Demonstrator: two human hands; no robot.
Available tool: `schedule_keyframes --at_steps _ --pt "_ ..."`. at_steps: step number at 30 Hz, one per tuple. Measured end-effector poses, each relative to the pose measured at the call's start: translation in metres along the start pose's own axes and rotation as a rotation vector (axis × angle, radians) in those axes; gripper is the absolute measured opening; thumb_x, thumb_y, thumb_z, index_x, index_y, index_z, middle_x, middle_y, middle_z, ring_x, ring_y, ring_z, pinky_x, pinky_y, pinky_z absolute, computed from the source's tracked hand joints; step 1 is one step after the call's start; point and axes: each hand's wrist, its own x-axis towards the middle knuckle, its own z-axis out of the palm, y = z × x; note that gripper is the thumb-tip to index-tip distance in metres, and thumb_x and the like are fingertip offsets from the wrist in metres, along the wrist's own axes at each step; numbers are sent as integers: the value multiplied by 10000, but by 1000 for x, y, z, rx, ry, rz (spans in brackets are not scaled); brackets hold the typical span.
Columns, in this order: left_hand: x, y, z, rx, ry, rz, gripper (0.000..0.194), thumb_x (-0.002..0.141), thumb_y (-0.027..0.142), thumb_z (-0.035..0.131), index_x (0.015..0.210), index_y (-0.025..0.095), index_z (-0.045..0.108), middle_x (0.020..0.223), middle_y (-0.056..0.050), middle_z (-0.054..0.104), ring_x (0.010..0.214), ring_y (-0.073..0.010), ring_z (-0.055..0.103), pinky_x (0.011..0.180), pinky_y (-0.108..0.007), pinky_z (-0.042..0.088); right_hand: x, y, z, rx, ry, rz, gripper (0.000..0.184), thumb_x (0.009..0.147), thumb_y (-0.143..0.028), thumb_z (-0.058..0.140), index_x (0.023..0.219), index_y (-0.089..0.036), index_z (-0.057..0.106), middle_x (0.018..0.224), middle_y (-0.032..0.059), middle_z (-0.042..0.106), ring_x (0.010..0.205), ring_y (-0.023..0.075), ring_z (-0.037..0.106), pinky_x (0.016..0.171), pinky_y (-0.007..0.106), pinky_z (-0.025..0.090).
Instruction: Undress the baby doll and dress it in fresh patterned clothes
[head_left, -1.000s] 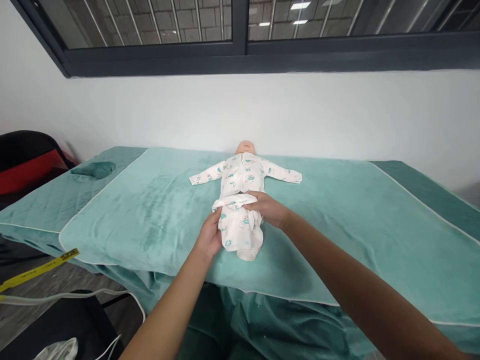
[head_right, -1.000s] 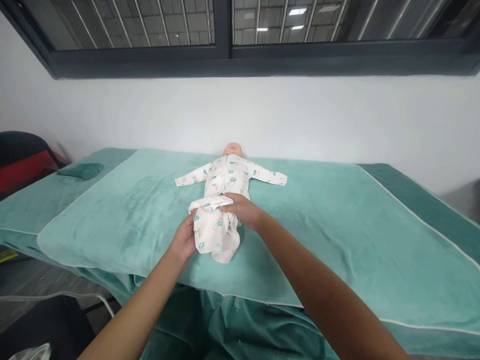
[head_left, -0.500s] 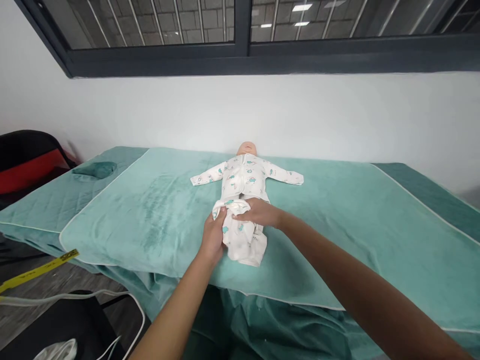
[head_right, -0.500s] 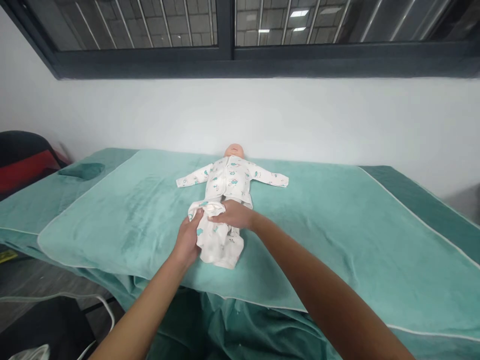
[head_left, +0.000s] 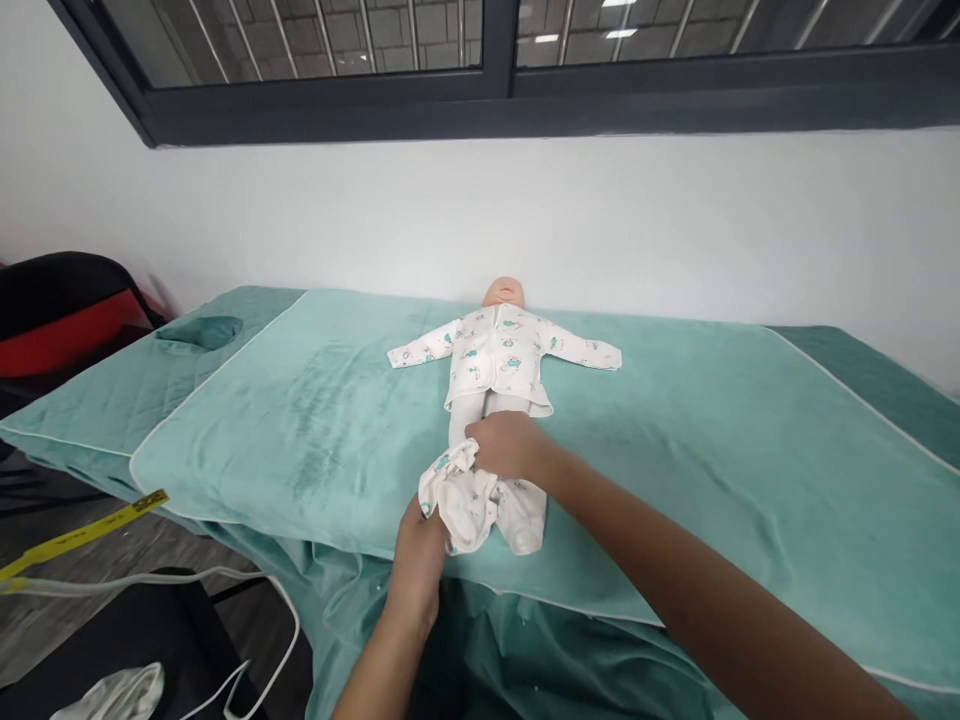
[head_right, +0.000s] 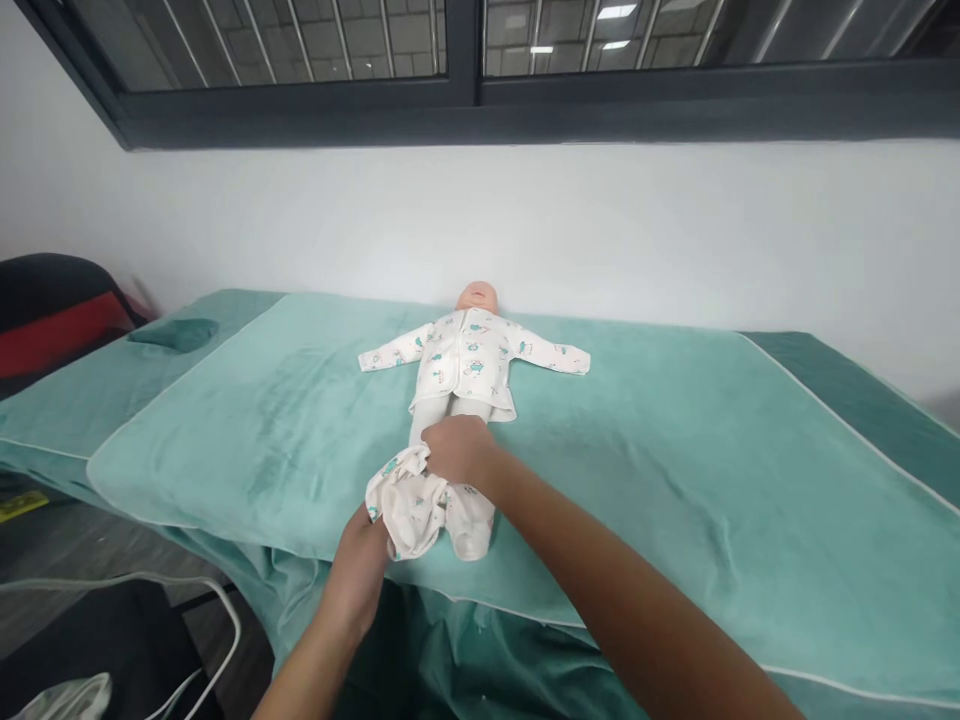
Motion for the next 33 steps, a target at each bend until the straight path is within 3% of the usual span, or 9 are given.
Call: schedule_keyframes --at_steps 3,9,13,18,22,25,28,31,33 --pt "1 13 -6 160 -19 31 363 785 282 710 1144 231 702 1187 -62 693 1173 -279 580 1021 -375 423 1 1 2 -11 -1 3 103 783 -186 590 792 -169 691 866 128 701 841 277 634 653 327 387" --pt "2 21 -7 239 -11 16 374 761 283 726 1130 222 713 1146 -77 710 1174 -308 579 1027 -403 411 0 5 4 26 17 8 86 785 -209 602 770 -181 683 869 112 703 855 272 626 637 322 367" --pt "4 16 -5 73 -74 -42 431 735 278 762 1153 194 694 1130 -90 716 1125 -285 618 1001 -379 448 -2 12 7 99 45 -3 95 803 -231 585 787 -198 672 881 69 697 858 232 616 630 296 348" --pt "17 2 -6 -246 -110 -184 472 731 309 779 1149 122 669 1036 -123 731 948 -251 689 843 -324 543 -5 19 10 220 65 1 111 830 -233 543 838 -207 651 936 24 699 884 205 611 641 275 333" --pt "30 -7 -10 -279 -129 -164 533 733 292 782 1215 138 613 1054 -109 713 900 -212 683 776 -283 539 -6 22 11 313 78 -7 126 862 -267 529 839 -201 634 934 13 693 865 186 602 665 264 352" --pt "41 -6 -11 -148 -130 -71 518 781 379 737 1226 163 584 1041 -83 695 869 -185 663 747 -269 515 -7 25 13 381 103 -3 124 872 -254 514 888 -197 623 965 12 685 881 180 594 705 259 374" --pt "56 -1 -11 80 -85 128 366 829 426 659 1084 170 599 918 -28 667 803 -151 617 706 -243 476 -7 28 14 452 125 2 131 885 -249 484 901 -179 594 970 29 671 881 180 587 719 263 393" --pt "74 4 -8 308 -31 311 199 871 366 577 941 181 556 797 11 610 739 -137 572 690 -243 452 -8 31 13 535 125 -7 133 885 -256 482 888 -166 581 952 41 662 876 181 592 728 270 418" --pt "85 7 -6 444 -27 424 119 888 303 522 924 189 529 819 2 613 767 -151 579 720 -260 452 -10 32 12 587 125 -5 139 869 -270 514 920 -167 592 983 45 664 905 191 599 745 280 436"
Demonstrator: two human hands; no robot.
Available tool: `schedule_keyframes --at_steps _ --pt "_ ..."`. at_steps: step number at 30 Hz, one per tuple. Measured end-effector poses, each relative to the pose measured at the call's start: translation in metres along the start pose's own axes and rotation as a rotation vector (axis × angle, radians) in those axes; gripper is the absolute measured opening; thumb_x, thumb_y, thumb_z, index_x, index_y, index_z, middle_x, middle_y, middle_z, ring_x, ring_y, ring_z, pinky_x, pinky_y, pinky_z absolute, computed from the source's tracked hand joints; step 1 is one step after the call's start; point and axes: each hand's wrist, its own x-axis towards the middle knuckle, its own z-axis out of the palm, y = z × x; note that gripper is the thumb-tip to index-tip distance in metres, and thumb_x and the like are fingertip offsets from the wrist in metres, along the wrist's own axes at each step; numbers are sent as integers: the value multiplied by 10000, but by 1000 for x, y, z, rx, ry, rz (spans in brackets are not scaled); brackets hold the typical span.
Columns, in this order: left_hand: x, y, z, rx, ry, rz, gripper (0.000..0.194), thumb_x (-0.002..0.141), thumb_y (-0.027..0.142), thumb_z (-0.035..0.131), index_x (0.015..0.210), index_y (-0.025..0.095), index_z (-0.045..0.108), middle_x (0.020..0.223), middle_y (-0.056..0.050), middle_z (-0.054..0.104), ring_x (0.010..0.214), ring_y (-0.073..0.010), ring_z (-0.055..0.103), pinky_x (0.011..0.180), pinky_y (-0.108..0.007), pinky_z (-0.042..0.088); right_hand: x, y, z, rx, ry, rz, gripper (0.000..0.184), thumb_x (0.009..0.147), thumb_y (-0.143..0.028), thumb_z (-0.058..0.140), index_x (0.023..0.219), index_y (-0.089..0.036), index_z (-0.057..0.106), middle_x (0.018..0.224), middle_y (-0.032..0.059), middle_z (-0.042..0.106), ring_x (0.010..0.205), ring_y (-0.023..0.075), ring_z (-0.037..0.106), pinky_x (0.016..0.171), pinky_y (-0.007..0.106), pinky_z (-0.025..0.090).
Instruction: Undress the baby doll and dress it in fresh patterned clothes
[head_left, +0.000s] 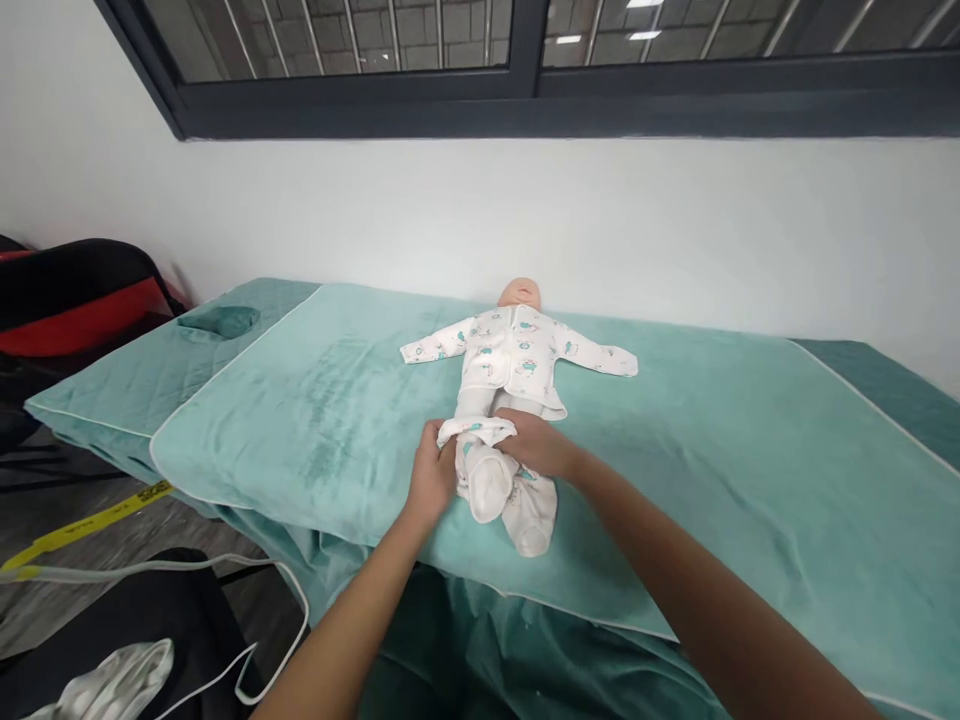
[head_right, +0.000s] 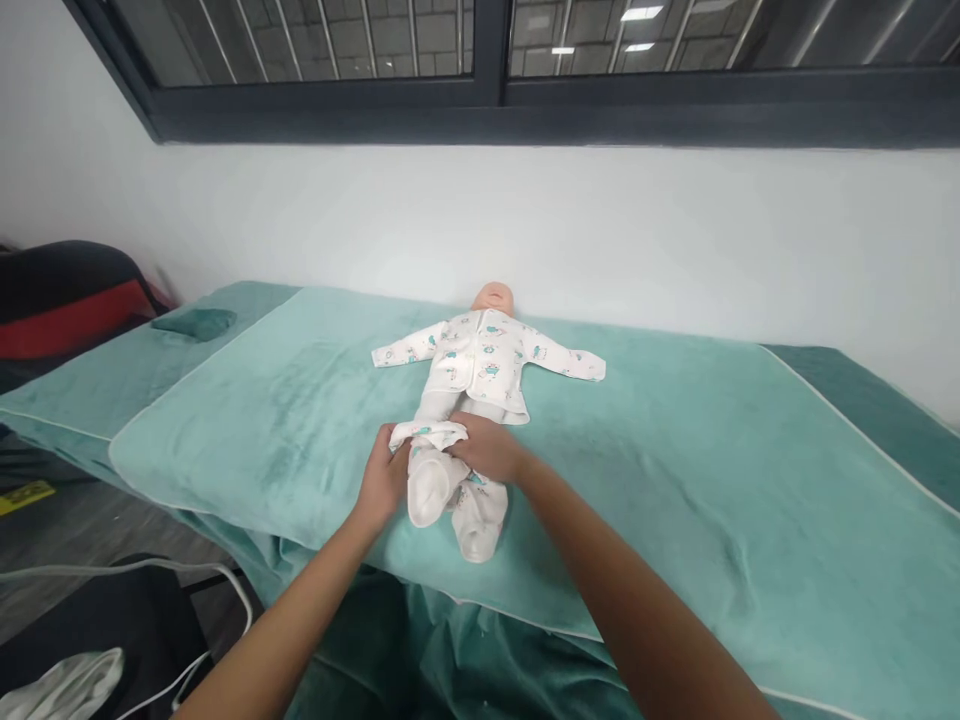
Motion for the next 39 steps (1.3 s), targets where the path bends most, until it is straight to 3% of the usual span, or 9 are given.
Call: schedule_keyframes --at_steps 4,10,15,22,27,31,35,39 --pt "20 -2 2 241 -32 148 138 895 236 458 1014 200 519 940 -44 653 850 -192 614 754 -294 455 -3 1 -4 118 -26 35 218 809 -320 629 967 -171 613 998 47 672 923 217 610 778 317 465" --pt "45 -4 2 507 -54 229 244 911 276 443 1137 212 511 978 -68 669 864 -226 634 746 -311 465 -3 -3 -3 187 -62 -6 319 783 -325 681 1066 -183 641 1065 50 694 1021 250 617 895 367 466" --pt "67 -2 3 705 -147 198 341 860 284 536 1190 211 488 995 -83 678 859 -237 639 733 -303 454 0 -14 1 10 -23 97 433 790 -409 677 1178 -223 622 1182 46 668 1065 280 603 922 393 443" --pt "86 -5 6 761 -209 237 232 889 277 509 1101 193 549 934 -96 676 913 -264 636 783 -328 441 16 -21 17 -429 46 210 189 810 -301 584 975 -221 632 1013 35 699 929 234 625 707 292 402" --pt "76 -15 -3 548 -113 252 231 902 208 457 1122 189 527 1056 -80 635 955 -199 608 825 -301 464 24 -23 28 -509 91 278 176 814 -317 555 920 -186 608 959 82 685 878 247 620 641 293 340" --pt "49 -22 -18 310 16 245 250 889 360 541 1053 173 520 1043 -71 574 877 -170 572 798 -300 477 20 -21 28 -497 87 261 171 842 -324 520 941 -209 600 957 61 685 870 225 613 634 283 325" --pt "26 -20 -29 401 -134 269 287 911 449 507 807 189 567 892 -45 576 838 -182 549 778 -315 444 13 -18 27 -448 110 258 149 855 -334 506 904 -213 578 919 50 677 809 204 593 608 274 306" --pt "21 -15 -33 515 -308 336 390 956 449 419 681 193 527 797 -38 587 799 -189 542 739 -317 399 10 -18 28 -434 138 270 104 839 -307 505 839 -208 538 847 42 656 734 188 554 580 273 274"
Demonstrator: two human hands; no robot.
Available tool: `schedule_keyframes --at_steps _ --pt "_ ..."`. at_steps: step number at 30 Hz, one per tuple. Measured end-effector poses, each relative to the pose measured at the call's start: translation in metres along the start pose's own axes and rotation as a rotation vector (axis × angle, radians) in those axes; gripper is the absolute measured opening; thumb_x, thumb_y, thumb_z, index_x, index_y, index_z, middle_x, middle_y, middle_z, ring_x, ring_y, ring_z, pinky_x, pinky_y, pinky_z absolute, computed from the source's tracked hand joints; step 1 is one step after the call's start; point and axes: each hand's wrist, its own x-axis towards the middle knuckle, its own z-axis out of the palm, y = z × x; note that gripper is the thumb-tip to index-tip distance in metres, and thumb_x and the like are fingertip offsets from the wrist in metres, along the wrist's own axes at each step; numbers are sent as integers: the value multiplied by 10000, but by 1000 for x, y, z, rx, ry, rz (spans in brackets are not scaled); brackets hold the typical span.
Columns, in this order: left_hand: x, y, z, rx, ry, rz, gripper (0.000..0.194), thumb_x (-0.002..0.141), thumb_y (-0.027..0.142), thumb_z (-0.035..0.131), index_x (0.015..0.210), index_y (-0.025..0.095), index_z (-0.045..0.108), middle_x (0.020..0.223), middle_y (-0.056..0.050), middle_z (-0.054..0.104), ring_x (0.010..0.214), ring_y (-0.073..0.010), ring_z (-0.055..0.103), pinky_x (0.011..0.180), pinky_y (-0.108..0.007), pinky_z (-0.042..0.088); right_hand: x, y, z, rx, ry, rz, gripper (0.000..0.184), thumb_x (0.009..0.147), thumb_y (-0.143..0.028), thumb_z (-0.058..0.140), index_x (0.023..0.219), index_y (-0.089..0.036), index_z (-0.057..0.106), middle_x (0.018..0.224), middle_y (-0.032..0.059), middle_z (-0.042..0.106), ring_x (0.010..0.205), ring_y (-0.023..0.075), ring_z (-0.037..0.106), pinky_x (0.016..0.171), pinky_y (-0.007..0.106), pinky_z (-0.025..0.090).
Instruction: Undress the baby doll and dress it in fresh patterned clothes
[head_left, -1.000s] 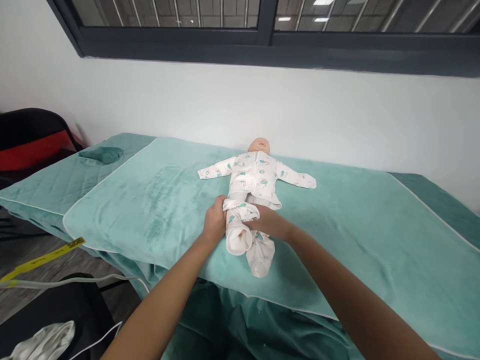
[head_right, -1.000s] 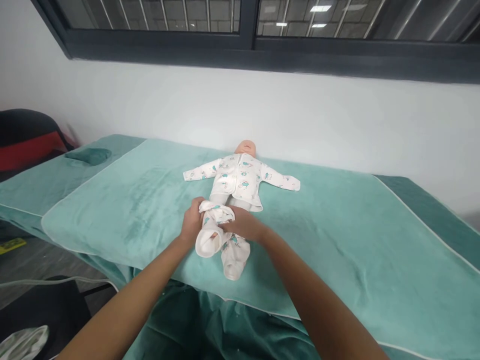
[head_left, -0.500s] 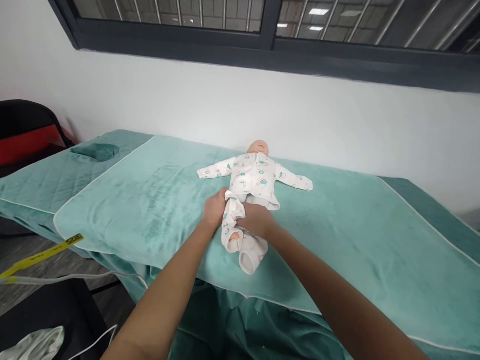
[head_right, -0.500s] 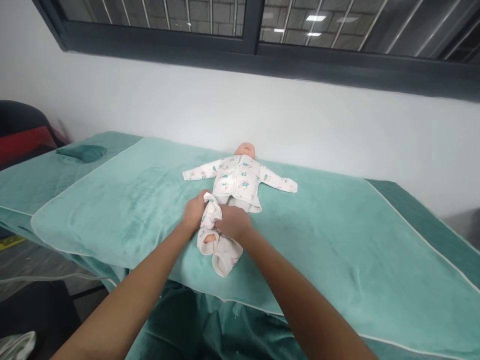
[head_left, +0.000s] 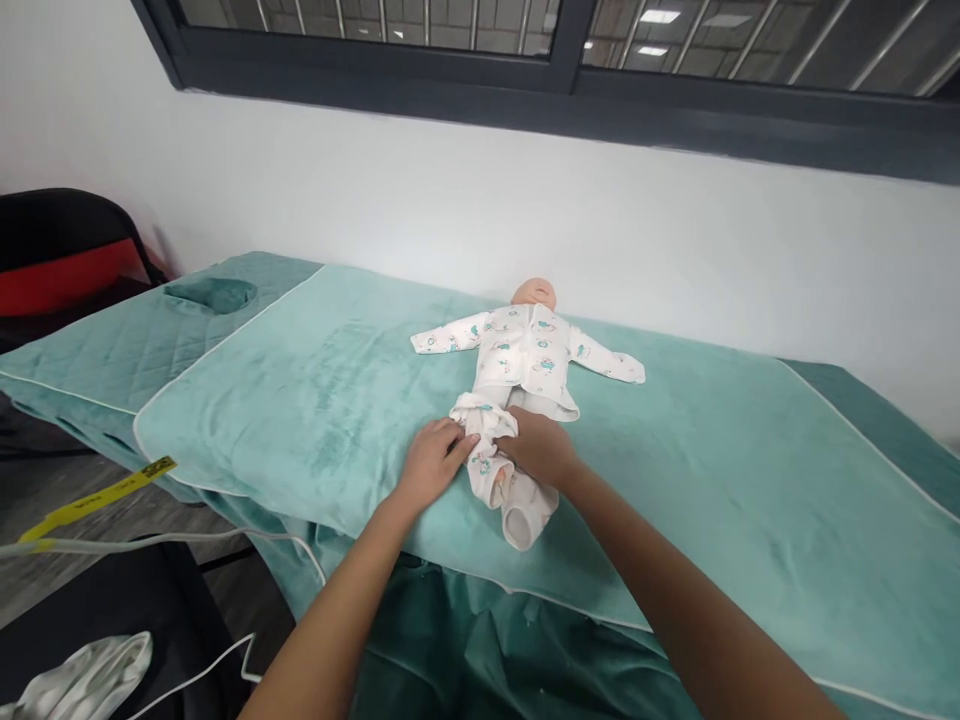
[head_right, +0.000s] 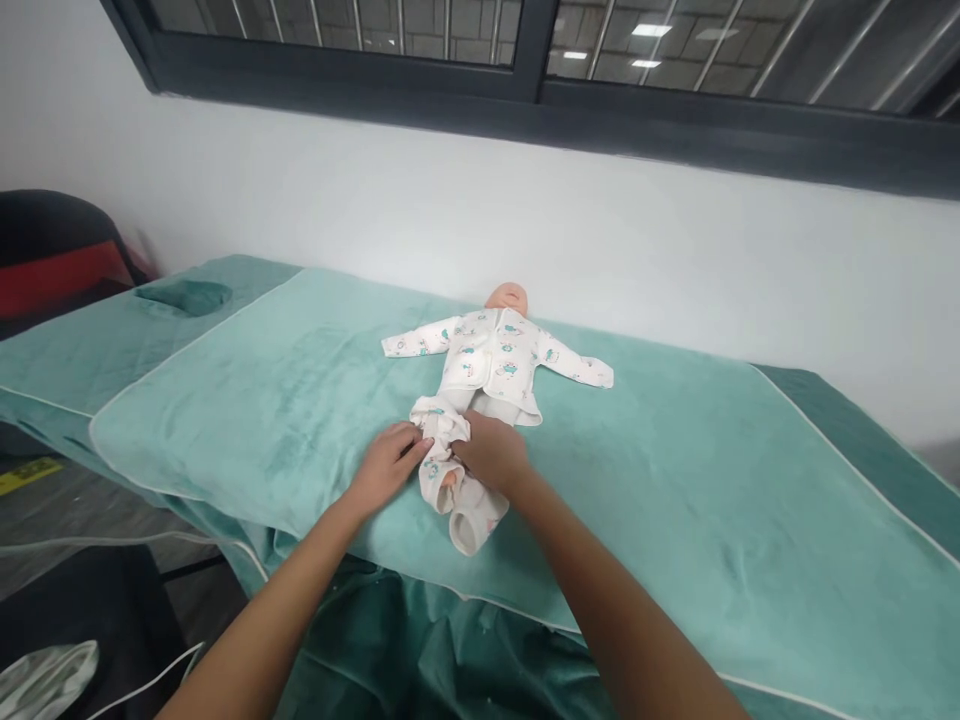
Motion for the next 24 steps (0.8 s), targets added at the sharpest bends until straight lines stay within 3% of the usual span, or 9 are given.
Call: schedule_keyframes --at_steps 7,13,17,21,24 --pt "2 -6 -5 65 -113 36 375 1001 384 300 742 200 500 782 -27 604 755 -189 563 731 -323 390 0 1 0 31 8 8 116 823 -327 534 817 -211 538 843 31 654 722 184 542 587 271 283" --pt "28 -12 -3 344 -32 58 297 1007 312 317 1011 182 584 999 -95 613 876 -212 593 711 -299 421 3 3 0 104 19 -34 108 828 -302 536 789 -203 547 828 31 653 739 185 550 608 275 312" --pt "45 -10 -1 566 -30 18 281 1001 279 338 1004 159 593 1011 -130 596 847 -238 608 650 -309 408 2 7 -1 155 4 -46 145 853 -323 516 776 -200 510 827 22 653 744 180 561 627 271 342" --pt "39 -8 0 605 -5 35 291 1001 287 338 973 161 599 947 -132 610 813 -245 614 664 -320 401 1 12 -3 185 -33 -85 210 872 -391 532 795 -198 500 852 27 659 782 185 584 658 265 370" --pt "29 -9 1 567 14 65 296 998 314 345 964 172 603 910 -125 630 783 -241 611 676 -321 398 5 11 -7 66 -29 -152 184 907 -372 499 852 -199 527 894 29 665 814 178 594 656 255 363"
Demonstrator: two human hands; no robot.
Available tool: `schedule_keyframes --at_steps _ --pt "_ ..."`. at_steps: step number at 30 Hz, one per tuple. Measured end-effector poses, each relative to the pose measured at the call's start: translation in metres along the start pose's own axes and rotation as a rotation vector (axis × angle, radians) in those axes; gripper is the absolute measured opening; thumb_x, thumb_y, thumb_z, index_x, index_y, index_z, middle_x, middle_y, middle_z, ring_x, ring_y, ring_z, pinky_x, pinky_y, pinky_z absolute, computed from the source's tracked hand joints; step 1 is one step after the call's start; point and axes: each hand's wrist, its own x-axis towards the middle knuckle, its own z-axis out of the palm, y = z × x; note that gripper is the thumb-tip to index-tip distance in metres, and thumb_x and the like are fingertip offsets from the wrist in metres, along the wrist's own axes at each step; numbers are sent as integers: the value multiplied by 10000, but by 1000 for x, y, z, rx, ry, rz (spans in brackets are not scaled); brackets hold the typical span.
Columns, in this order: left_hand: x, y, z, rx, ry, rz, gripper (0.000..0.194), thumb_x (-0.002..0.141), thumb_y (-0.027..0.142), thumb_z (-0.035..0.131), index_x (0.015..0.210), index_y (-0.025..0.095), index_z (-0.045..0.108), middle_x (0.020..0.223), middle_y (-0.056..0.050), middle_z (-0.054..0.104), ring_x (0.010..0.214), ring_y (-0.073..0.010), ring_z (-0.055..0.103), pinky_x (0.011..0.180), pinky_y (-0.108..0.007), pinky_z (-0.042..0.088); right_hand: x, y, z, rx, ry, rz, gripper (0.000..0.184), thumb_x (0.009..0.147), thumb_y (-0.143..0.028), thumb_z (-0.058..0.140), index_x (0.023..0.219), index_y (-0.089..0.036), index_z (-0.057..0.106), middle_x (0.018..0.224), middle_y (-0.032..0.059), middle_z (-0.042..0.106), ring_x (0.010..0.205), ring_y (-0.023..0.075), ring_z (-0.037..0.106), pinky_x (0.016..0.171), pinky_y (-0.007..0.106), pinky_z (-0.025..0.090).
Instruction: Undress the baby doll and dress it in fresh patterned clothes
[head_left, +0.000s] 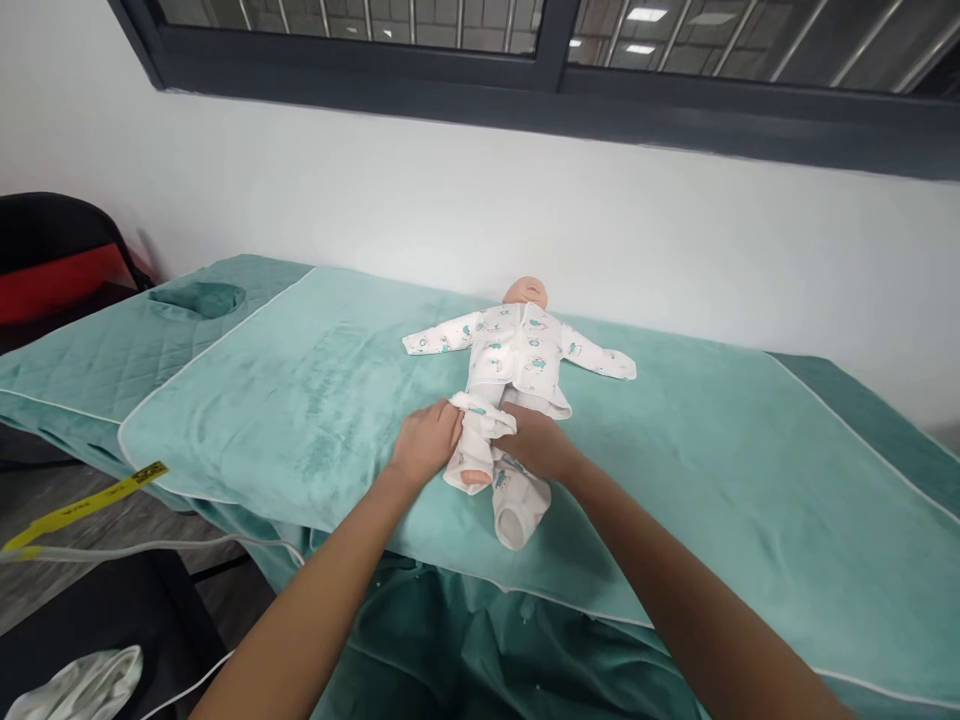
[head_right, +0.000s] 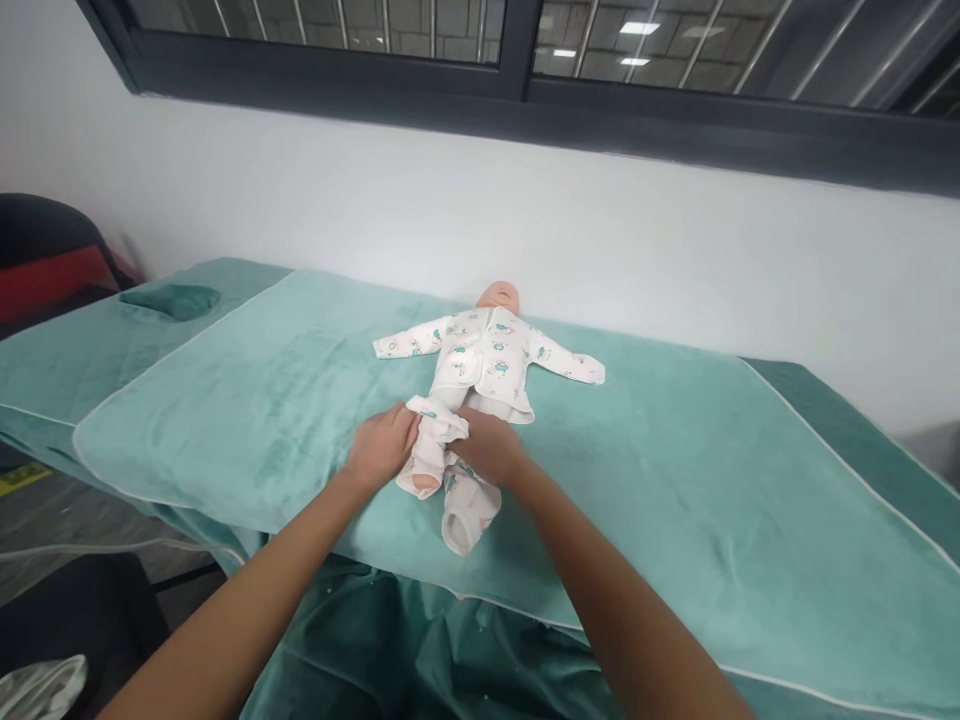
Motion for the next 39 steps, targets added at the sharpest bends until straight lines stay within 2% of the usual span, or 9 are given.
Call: schedule_keyframes --at_steps 4,10,14,19,22,26,31,34,39 --pt "-6 -1 -1 -32 45 -22 296 996 330 347 955 186 601 880 -110 659 800 -242 622 698 -320 398 14 -5 -13 -160 -11 -73 102 865 -272 555 808 -188 540 864 52 654 824 190 585 639 270 313" --pt "-4 0 -3 -135 48 -88 278 988 362 376 989 197 599 938 -86 685 838 -231 638 721 -310 421 19 -10 -14 -231 115 58 104 908 -215 447 898 -191 548 925 77 646 816 206 572 612 291 280" --pt "-6 -2 -1 -228 52 -124 243 966 352 415 992 200 603 931 -77 691 854 -227 638 740 -313 428 8 -3 -2 -48 235 103 122 896 -215 473 987 -206 553 1027 56 642 954 200 575 704 274 360" --pt "2 -13 -3 -571 203 -328 250 952 384 407 936 203 580 842 -34 661 787 -188 613 722 -296 446 -3 29 -18 464 178 -2 353 900 -390 539 1211 -226 505 1219 56 582 1067 189 562 851 294 456" --pt "25 -6 -8 -719 302 -377 203 908 367 497 996 192 551 954 -42 639 891 -177 605 780 -285 463 -2 40 -30 203 309 29 349 922 -328 507 1239 -183 495 1277 109 534 1144 240 508 935 364 439" --pt "65 34 -17 -529 146 -125 326 789 250 676 1081 194 543 1179 -87 568 1118 -229 533 913 -334 437 13 26 -29 -218 313 39 275 901 -263 550 1150 -149 563 1287 185 502 1213 335 420 991 459 385" --pt "88 73 -22 -49 11 -44 225 836 169 592 1055 146 548 1208 -177 533 1164 -335 476 902 -438 412 32 19 -33 -37 356 136 90 900 -158 491 925 -165 577 1063 166 593 1091 295 538 891 405 444" --pt "89 56 -23 -104 48 -79 102 895 202 506 982 171 548 1105 -156 576 1111 -310 511 874 -406 412 25 47 -46 120 458 244 167 959 -259 399 983 -169 537 949 117 630 929 226 616 787 334 488" --pt "76 -10 -18 -514 257 -565 108 912 265 447 878 196 524 876 -82 607 859 -244 574 748 -336 416 -21 118 -49 360 610 490 265 940 -322 297 958 -160 507 886 106 652 760 176 652 629 281 501"
